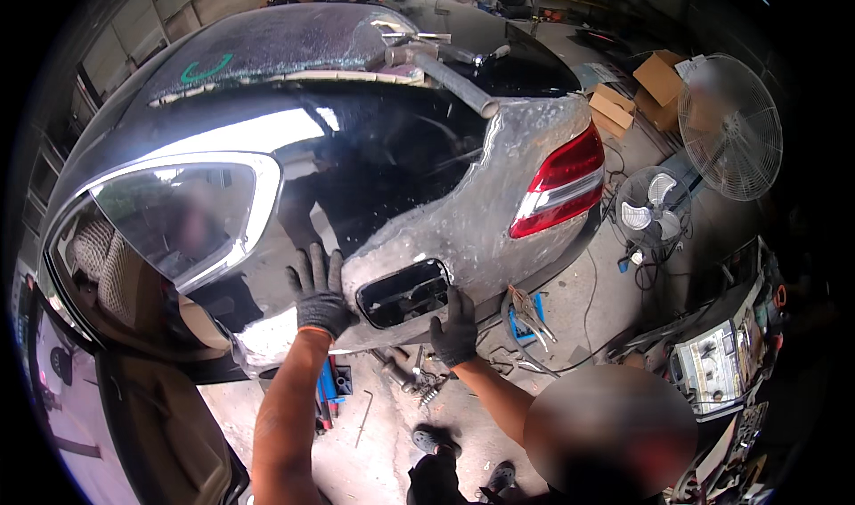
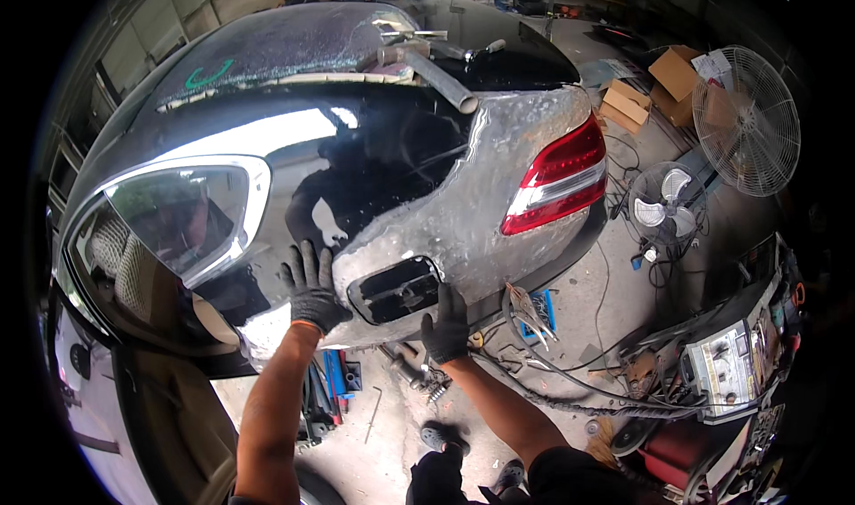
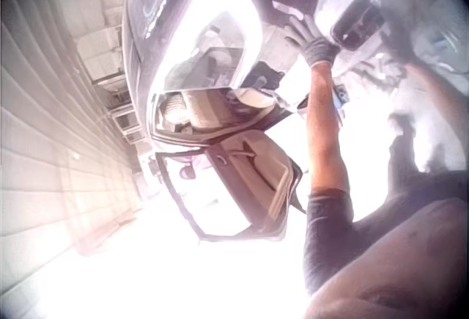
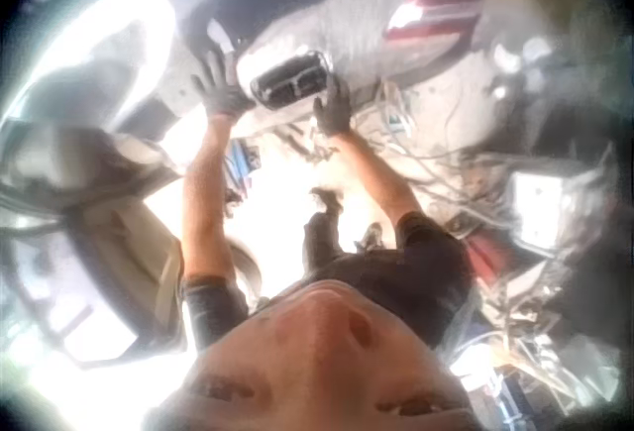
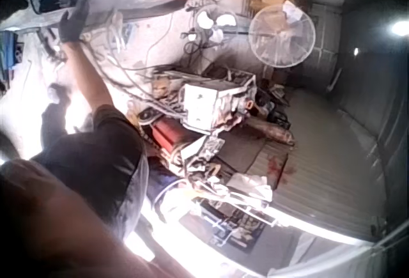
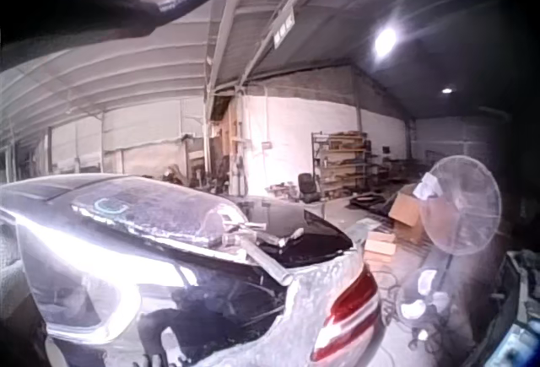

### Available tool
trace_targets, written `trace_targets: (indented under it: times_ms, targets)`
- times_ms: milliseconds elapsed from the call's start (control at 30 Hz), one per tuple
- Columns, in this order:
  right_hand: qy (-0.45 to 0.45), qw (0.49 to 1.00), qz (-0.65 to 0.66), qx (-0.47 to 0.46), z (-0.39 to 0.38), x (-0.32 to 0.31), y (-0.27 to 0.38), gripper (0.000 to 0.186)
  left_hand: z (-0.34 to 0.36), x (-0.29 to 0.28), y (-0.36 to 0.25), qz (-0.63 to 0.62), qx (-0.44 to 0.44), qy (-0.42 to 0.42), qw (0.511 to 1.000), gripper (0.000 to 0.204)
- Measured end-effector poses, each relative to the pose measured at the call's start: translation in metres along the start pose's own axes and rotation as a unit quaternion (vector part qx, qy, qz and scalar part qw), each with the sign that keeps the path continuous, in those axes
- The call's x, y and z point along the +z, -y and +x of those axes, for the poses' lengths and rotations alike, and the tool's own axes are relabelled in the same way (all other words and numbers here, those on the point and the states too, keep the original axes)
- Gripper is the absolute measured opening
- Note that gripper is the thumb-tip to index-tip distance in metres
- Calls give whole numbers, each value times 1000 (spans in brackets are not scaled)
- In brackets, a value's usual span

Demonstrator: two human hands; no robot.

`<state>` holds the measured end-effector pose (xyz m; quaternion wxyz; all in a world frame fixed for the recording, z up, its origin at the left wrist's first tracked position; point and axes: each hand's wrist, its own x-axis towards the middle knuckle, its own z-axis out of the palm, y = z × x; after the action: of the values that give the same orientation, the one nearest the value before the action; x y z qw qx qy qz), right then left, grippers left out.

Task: The person fits a fuel door assembly into a car's rear panel, using a hammer to tap the edges for a secure fit and checking the alignment by hand.

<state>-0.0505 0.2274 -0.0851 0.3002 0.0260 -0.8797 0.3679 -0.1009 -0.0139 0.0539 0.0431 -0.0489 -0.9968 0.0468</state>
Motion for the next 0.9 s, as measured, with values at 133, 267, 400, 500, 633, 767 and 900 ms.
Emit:
trace_targets:
  times_ms: [133,267,400,500,633,767,900]
  targets:
    - [142,985,26,90,-35,3,-13,57,-9,-8,8,-19,-20,8,1000,122]
    - [351,924,-6,153,-94,-7,-31,30,0,14,14,-9,11,-50,999,125]
    - [492,850,-1,186,-162,-39,-28,37,-13,-1,15,-15,-72,30,997,149]
    - [505,842,-2,189,-195,-98,-35,39,-20,-29,-8,102,-80,52,990,153]
    - [347,866,-59,356,-223,-176,-140,52,-3,-16,-20,159,-92,34,982,166]
    - [123,874,-250,398,-280,-311,-297,26,-26,-13,-42,348,116,-348,863,94]
    - [-120,748,-263,597,-292,-466,-328,25,-48,-6,-182,-26,255,-417,872,86]
